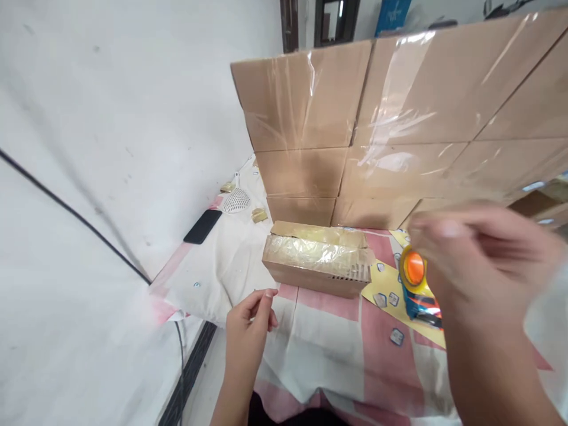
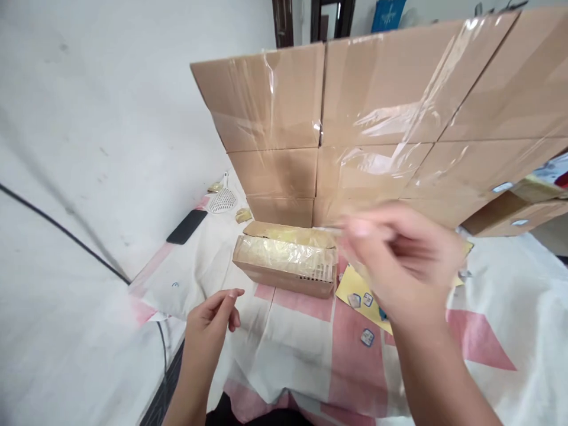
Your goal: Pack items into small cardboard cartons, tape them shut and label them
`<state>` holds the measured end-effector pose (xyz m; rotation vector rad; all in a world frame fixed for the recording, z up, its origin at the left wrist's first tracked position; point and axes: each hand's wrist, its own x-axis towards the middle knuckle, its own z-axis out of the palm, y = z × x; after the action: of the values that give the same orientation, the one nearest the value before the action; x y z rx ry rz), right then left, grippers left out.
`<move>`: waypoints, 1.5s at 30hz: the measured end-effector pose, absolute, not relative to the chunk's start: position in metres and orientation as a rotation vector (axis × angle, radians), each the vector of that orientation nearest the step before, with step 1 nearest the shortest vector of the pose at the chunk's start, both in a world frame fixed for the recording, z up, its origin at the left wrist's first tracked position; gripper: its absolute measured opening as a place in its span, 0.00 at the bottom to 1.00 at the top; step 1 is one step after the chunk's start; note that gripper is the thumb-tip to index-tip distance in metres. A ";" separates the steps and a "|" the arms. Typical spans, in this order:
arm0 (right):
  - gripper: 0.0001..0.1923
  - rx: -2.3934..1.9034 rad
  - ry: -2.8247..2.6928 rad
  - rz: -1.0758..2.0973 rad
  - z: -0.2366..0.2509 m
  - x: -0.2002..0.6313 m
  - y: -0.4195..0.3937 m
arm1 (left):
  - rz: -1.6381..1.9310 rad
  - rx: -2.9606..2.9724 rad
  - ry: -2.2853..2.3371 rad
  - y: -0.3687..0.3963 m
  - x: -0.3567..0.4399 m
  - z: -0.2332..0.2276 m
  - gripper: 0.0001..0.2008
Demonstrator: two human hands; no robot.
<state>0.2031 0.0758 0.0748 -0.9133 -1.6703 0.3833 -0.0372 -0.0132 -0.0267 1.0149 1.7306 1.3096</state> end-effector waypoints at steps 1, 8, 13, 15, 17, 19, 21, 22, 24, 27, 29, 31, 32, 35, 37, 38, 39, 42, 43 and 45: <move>0.12 -0.912 -1.693 0.451 0.076 0.198 0.082 | 1.330 1.025 1.771 -0.011 -0.037 -0.028 0.21; 0.13 -1.302 -2.234 0.643 0.052 0.157 0.136 | 1.581 1.584 1.590 0.021 -0.009 -0.013 0.17; 0.11 -1.469 -2.278 0.638 0.047 0.153 0.152 | 1.307 1.945 1.664 0.041 0.007 -0.029 0.18; 0.12 -1.512 -2.305 0.624 0.046 0.152 0.154 | 1.387 1.905 1.722 0.044 0.017 -0.046 0.18; 0.14 -1.556 -2.339 0.581 0.043 0.150 0.155 | 1.488 1.859 1.743 0.044 0.026 -0.062 0.17; 0.14 -1.574 -2.346 0.561 0.040 0.149 0.156 | 1.534 1.843 1.748 0.043 0.032 -0.074 0.18; 0.13 -1.592 -2.321 0.579 0.037 0.147 0.155 | 1.539 1.855 1.735 0.042 0.034 -0.080 0.19; 0.13 -1.603 -2.304 0.589 0.036 0.147 0.154 | 1.538 1.860 1.725 0.042 0.034 -0.082 0.20; 0.12 -1.619 -2.283 0.620 0.035 0.147 0.152 | 1.540 1.859 1.711 0.041 0.033 -0.084 0.20; 0.05 -1.703 -2.219 0.609 0.032 0.148 0.149 | 1.538 1.823 1.687 0.038 0.034 -0.088 0.21; 0.05 -1.774 -2.170 0.564 0.032 0.149 0.147 | 1.531 1.772 1.658 0.035 0.038 -0.091 0.22; 0.07 -1.804 -2.159 0.528 0.031 0.148 0.147 | 1.522 1.714 1.625 0.033 0.045 -0.094 0.23; 0.06 -1.795 -2.175 0.522 0.032 0.148 0.147 | 1.518 1.679 1.610 0.032 0.049 -0.095 0.23; 0.05 -1.755 -2.212 0.503 0.032 0.147 0.148 | 1.571 1.556 1.567 0.034 0.063 -0.099 0.22; 0.05 -1.729 -2.243 0.509 0.032 0.148 0.148 | 1.652 1.520 1.558 0.038 0.069 -0.105 0.21; 0.05 -1.719 -2.256 0.515 0.031 0.148 0.148 | 1.699 1.539 1.555 0.040 0.070 -0.109 0.21; 0.04 -1.715 -2.260 0.519 0.031 0.148 0.149 | 1.741 1.578 1.545 0.042 0.070 -0.114 0.22; 0.04 -1.703 -2.218 0.525 0.029 0.150 0.152 | 1.816 1.656 1.501 0.042 0.065 -0.128 0.25; 0.04 -1.694 -2.200 0.529 0.028 0.151 0.153 | 1.821 1.636 1.502 0.040 0.063 -0.133 0.25; 0.03 -1.668 -2.180 0.542 0.027 0.152 0.155 | 1.794 1.530 1.546 0.034 0.060 -0.139 0.21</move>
<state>0.1519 0.1553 0.0268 -1.6683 -2.1800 0.5419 0.0604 0.0341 -0.1392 1.5298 1.5461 1.7942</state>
